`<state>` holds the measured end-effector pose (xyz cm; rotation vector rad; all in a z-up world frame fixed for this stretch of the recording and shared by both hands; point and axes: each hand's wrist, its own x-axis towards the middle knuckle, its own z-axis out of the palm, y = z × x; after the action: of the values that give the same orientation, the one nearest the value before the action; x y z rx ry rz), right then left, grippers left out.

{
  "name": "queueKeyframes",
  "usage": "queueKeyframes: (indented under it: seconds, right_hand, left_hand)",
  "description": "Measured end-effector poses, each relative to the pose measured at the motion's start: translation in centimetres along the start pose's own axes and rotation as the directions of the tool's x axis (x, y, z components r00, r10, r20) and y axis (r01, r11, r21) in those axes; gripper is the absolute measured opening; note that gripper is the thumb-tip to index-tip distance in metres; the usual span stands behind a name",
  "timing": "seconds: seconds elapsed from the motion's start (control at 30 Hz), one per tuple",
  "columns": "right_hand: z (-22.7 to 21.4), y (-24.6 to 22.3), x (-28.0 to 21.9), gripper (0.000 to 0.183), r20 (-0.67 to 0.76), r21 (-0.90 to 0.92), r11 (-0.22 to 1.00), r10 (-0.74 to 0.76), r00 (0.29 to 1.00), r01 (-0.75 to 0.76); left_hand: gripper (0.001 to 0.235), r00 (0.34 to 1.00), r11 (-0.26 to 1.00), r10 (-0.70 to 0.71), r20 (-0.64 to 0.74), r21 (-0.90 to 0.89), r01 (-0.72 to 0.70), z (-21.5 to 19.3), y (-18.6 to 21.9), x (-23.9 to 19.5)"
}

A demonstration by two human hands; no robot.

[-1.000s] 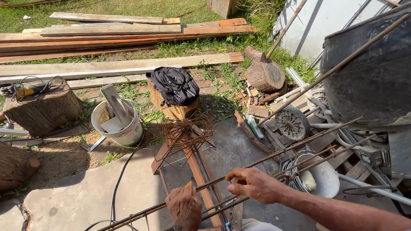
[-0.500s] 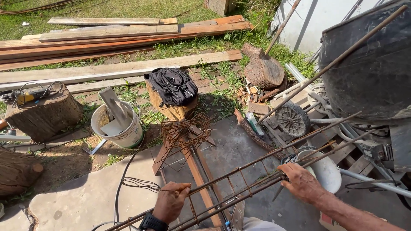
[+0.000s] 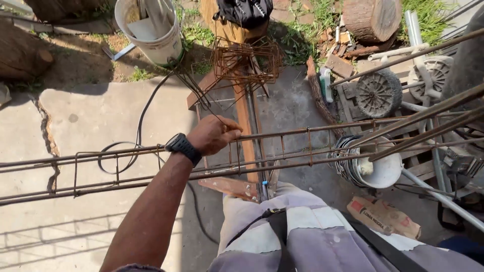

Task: The person ties a metal rebar cage using wire and pliers. They wrap wire around the intersections of the rebar bars and twist it tight with pliers to secure the structure.

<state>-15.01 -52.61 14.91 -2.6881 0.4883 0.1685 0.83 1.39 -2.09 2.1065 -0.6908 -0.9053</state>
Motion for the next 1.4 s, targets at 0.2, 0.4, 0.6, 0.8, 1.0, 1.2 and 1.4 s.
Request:
queueKeyframes:
  seconds: [0.2, 0.4, 0.6, 0.8, 1.0, 1.2, 1.4]
  right_hand:
    - [6.1, -19.0, 0.1, 0.029, 0.255, 0.629, 0.774, -0.300, 0.919, 0.078]
    - [8.5, -24.6, 4.3, 0.030, 0.742, 0.001, 0.981, 0.130, 0.658, -0.195]
    - [11.1, -28.1, 7.0, 0.068, 0.776, -0.474, 0.548, -0.112, 0.621, 0.690]
    - [13.0, -30.5, 8.4, 0.057, 0.686, -0.556, -0.190, -0.654, 0.318, 0.809]
    - [14.1, -31.3, 9.1, 0.061, 0.642, -0.657, -0.373, -0.733, 0.226, 0.656]
    - [14.3, -32.4, 8.8, 0.049, 0.584, -0.656, -0.359, -0.799, 0.145, 0.664]
    - [14.9, -32.5, 10.1, 0.016, 0.583, -0.656, -0.402, -0.808, 0.091, 0.639]
  left_hand:
    - [0.031, 0.914, 0.972, 0.222, -0.340, 0.001, -0.236, 0.7, 0.3, -1.2]
    - [0.032, 0.803, 0.836, 0.078, -0.591, -0.400, -0.376, 3.0, -0.3, -2.6]
    - [0.042, 0.776, 0.851, 0.078, -0.626, -0.364, -0.378, 3.5, -0.3, -1.6]
    - [0.049, 0.816, 0.894, 0.028, -0.578, -0.351, -0.279, 3.2, 0.1, -2.1]
    - [0.055, 0.819, 0.961, 0.010, -0.574, -0.220, -0.166, 3.3, -0.1, -2.0]
    - [0.057, 0.849, 0.980, 0.018, -0.528, -0.160, -0.121, 3.4, -0.1, -1.9]
    - [0.062, 0.863, 0.982, -0.008, -0.505, -0.165, -0.088, 3.6, -0.1, -1.7]
